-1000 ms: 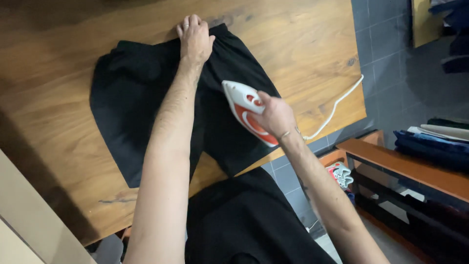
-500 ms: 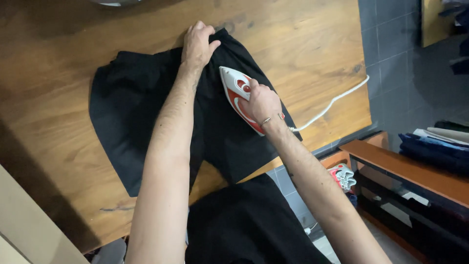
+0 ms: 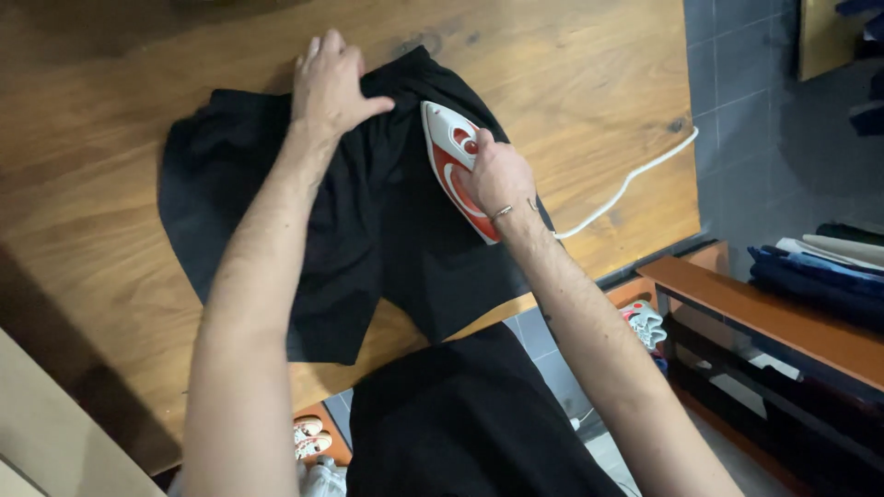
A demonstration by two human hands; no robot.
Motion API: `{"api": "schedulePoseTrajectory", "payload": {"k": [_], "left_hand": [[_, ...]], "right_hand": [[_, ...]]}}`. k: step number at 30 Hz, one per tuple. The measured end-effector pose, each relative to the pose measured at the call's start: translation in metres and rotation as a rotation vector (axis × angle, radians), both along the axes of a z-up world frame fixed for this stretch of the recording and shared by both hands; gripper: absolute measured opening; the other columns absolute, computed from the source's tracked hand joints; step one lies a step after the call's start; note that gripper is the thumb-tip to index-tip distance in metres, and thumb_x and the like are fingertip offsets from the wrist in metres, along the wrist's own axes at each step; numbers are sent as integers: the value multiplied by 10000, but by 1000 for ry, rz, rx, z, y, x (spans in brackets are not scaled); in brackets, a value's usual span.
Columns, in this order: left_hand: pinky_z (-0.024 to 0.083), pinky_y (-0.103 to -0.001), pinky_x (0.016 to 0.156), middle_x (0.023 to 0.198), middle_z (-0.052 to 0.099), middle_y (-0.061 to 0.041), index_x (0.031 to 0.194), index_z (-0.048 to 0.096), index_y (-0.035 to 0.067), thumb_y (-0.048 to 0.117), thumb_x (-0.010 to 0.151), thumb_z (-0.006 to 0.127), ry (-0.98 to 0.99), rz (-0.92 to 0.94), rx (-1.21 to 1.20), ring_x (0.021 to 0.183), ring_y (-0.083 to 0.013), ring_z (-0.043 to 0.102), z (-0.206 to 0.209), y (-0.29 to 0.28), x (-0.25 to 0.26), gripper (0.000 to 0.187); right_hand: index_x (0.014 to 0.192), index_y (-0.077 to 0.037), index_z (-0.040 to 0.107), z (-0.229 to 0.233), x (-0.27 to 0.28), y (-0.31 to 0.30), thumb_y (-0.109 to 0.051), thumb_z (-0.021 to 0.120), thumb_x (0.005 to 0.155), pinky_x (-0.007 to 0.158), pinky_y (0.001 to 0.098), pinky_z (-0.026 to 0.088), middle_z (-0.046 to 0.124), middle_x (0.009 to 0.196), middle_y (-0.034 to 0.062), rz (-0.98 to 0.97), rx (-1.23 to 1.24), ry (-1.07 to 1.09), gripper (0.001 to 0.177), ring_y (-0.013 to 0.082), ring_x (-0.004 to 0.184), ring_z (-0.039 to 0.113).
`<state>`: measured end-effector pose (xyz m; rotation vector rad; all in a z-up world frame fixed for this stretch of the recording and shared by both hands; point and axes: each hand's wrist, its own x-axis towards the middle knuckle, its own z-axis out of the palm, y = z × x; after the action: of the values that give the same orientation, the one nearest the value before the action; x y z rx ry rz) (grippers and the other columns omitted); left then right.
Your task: Ironing and folding a pair of black shorts on a wooden table
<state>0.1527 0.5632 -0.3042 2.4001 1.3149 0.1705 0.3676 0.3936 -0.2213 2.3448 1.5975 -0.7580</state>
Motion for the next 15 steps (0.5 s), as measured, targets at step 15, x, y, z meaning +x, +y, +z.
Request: {"api": "schedulePoseTrajectory", "payload": {"k": [15], "left_hand": [[505,-463,953,1075,608,-175,986,808,76,444,838,840,188,-214,-234,1055,-385,564,-24,13,-43,398]], "right_hand": [[1331,-180,571,12,-50,5,-455,678,860,696,516,577,723,996,168,227,-49,11,556,405,860,719]]}}
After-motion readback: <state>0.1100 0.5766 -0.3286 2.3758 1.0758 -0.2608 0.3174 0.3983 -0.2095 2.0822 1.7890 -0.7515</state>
